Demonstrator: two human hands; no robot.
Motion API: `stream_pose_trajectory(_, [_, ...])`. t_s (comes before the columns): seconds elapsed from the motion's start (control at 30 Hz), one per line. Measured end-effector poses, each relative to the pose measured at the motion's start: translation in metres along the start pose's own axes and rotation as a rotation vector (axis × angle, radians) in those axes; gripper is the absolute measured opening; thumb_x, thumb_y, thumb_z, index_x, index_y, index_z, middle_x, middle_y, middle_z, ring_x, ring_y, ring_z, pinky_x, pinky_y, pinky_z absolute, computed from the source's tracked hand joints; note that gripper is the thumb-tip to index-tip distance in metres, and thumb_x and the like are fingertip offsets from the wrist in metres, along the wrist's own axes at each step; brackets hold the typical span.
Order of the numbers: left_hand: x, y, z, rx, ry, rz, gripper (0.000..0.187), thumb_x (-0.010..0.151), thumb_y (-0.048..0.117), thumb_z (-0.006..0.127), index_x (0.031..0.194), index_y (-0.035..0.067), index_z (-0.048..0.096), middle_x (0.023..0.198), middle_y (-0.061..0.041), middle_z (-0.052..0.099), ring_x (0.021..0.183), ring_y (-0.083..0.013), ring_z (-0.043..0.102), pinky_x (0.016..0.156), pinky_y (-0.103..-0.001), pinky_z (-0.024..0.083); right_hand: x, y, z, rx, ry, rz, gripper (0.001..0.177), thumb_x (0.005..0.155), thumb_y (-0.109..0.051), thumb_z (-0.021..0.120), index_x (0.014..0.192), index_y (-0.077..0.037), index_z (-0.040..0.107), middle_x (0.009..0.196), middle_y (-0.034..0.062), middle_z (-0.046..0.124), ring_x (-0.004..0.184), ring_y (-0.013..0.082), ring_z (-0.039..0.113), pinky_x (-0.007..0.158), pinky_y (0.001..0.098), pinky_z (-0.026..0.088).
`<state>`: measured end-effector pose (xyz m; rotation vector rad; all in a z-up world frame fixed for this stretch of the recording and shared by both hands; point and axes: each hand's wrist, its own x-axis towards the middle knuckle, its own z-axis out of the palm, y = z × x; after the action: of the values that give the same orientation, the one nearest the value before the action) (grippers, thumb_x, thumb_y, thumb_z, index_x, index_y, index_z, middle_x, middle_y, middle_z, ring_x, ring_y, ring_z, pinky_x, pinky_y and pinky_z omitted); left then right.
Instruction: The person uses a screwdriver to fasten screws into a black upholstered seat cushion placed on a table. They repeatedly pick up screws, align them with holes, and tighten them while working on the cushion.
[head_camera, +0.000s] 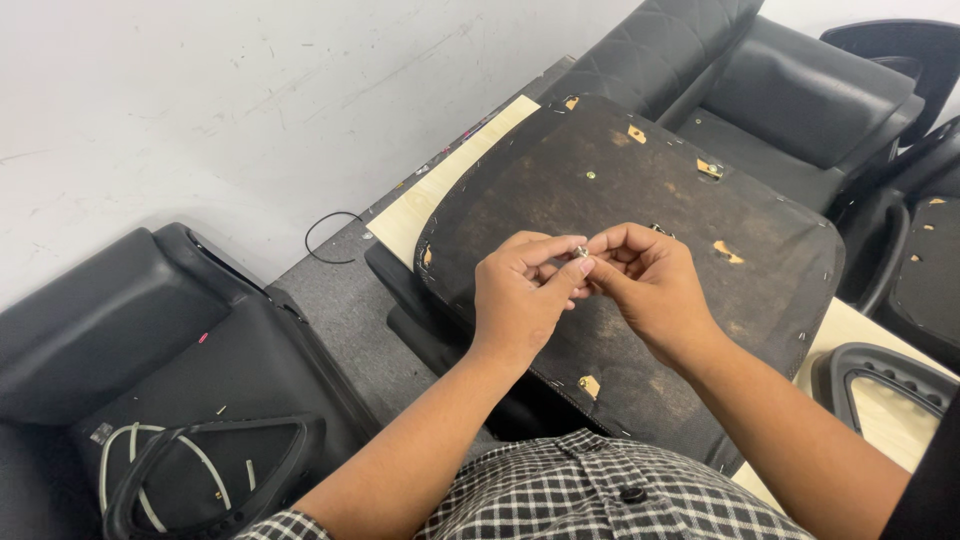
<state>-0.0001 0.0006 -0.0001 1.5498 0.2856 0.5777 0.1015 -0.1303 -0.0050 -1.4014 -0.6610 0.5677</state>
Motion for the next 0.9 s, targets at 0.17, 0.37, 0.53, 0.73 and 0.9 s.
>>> stream_pose_trajectory(0.17, [0.002, -0.004, -0.002, -0.116, -0.017, -0.081, 0.022, 0.089, 0.007, 0.075, 0.108, -0.006, 0.072, 0.096, -0.011, 0.074, 0.074, -0.012, 0.075, 0.06, -0.021, 0.061, 0.005, 0.002, -0.002, -0.081, 0.036, 0.047, 0.009, 0.094, -0.004, 0.069, 0.101, 0.002, 0.069, 0.089, 0.0108, 0.075, 0.079, 0.0145, 0.073, 0.075, 0.0277, 0.063])
stream_pose_trajectory(0.37, [0.006, -0.021, -0.02, -0.28, 0.086, -0.336, 0.027, 0.088, 0.007, 0.073, 0.11, -0.009, 0.071, 0.091, -0.014, 0.075, 0.072, -0.0153, 0.074, 0.061, -0.025, 0.062, 0.008, 0.005, -0.016, -0.572, 0.143, 0.095, 0.013, 0.091, -0.015, 0.073, 0.097, -0.003, 0.073, 0.087, 0.0065, 0.076, 0.08, 0.0149, 0.071, 0.074, 0.0297, 0.057])
stream_pose_trajectory(0.53, [0.002, -0.037, -0.041, -0.334, 0.177, -0.427, 0.028, 0.087, 0.007, 0.073, 0.109, -0.011, 0.07, 0.089, -0.017, 0.074, 0.071, -0.0193, 0.074, 0.061, -0.029, 0.063, 0.008, 0.013, -0.028, -0.928, 0.109, 0.135, 0.014, 0.086, -0.019, 0.075, 0.095, -0.008, 0.074, 0.096, 0.0049, 0.076, 0.092, 0.02, 0.074, 0.084, 0.0373, 0.057])
stream_pose_trajectory(0.73, [0.0, -0.045, -0.061, -0.341, 0.227, -0.55, 0.026, 0.089, 0.01, 0.068, 0.106, -0.01, 0.068, 0.091, -0.018, 0.075, 0.071, -0.0247, 0.075, 0.063, -0.034, 0.063, 0.003, 0.032, -0.031, -1.16, -0.008, 0.109, 0.024, 0.08, -0.014, 0.077, 0.103, -0.012, 0.072, 0.112, 0.0051, 0.071, 0.117, 0.0267, 0.063, 0.099, 0.0419, 0.05])
stream_pose_trajectory(0.9, [-0.003, -0.055, -0.078, -0.39, 0.29, -0.553, 0.023, 0.089, 0.009, 0.066, 0.105, -0.008, 0.067, 0.092, -0.014, 0.073, 0.075, -0.0236, 0.075, 0.064, -0.033, 0.064, 0.005, 0.045, -0.033, -1.188, -0.055, 0.136, 0.038, 0.076, -0.006, 0.076, 0.113, -0.012, 0.069, 0.115, 0.0075, 0.069, 0.119, 0.0298, 0.06, 0.101, 0.0434, 0.048])
